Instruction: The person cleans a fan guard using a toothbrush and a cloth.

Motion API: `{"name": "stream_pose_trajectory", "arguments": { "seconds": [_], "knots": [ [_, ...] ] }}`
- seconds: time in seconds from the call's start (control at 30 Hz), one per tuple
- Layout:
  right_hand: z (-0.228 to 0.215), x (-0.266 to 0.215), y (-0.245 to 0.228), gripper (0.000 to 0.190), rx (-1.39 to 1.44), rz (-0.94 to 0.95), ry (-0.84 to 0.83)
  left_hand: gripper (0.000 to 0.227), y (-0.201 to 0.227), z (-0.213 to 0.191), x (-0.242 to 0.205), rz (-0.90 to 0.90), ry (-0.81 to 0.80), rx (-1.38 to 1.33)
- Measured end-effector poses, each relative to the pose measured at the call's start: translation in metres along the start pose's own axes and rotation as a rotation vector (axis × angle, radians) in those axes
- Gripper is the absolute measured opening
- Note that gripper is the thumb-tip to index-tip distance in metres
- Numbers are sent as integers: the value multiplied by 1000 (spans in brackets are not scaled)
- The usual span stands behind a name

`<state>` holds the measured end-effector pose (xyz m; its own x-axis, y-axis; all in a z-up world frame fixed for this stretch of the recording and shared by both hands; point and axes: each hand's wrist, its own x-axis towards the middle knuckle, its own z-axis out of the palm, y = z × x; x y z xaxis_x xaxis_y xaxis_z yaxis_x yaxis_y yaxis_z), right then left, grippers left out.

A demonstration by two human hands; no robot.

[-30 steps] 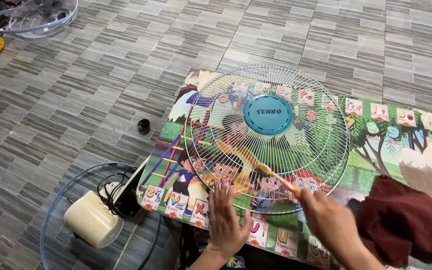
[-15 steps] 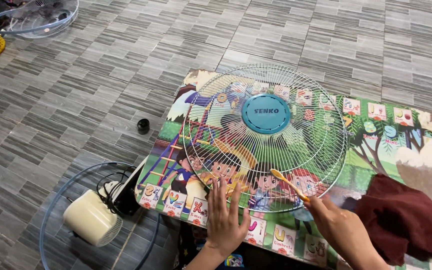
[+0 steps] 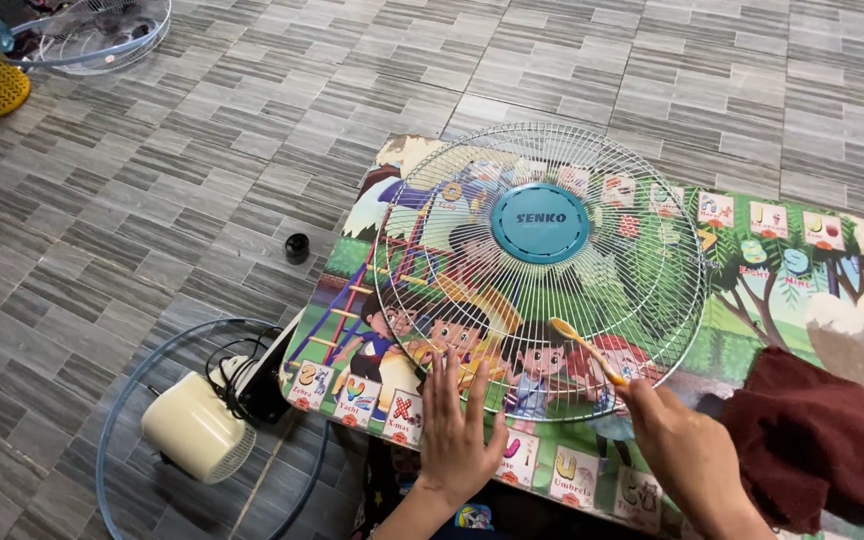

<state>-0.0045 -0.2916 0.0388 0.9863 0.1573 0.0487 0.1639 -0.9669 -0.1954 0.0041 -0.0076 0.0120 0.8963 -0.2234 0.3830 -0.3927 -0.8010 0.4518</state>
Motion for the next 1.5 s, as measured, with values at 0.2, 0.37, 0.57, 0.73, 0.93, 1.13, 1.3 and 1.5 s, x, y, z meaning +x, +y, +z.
{"name": "stream_pose_trajectory", "arguments": {
  "seconds": [0.2,0.37,0.57,0.73,0.93,1.13,1.3,1.5],
  "knots": [
    [24,-23,-5,20,-2,62,44,81,-3,3,1,-4,6,-3],
    [9,-28,-6,22,33,161,75,80,-2,1,3,-12,-22,15],
    [69,-32,-20,22,19,428,51,80,-4,7,1,-10,-4,16],
    [77,-49,-15,31,260,374,58,82,-5,7,-2,7,12,7],
    [26,-33,2,27,161,467,5,78,-4,4,-2,14,28,4],
    [65,-24,-18,28,75,482,-17,78,-4,1,-1,23,39,0],
    [56,-42,3,28,84,512,-56,78,-3,-1,-1,11,31,-14],
    [79,-65,21,35,87,596,-168,79,-7,5,-2,12,26,-33]
  ]
}}
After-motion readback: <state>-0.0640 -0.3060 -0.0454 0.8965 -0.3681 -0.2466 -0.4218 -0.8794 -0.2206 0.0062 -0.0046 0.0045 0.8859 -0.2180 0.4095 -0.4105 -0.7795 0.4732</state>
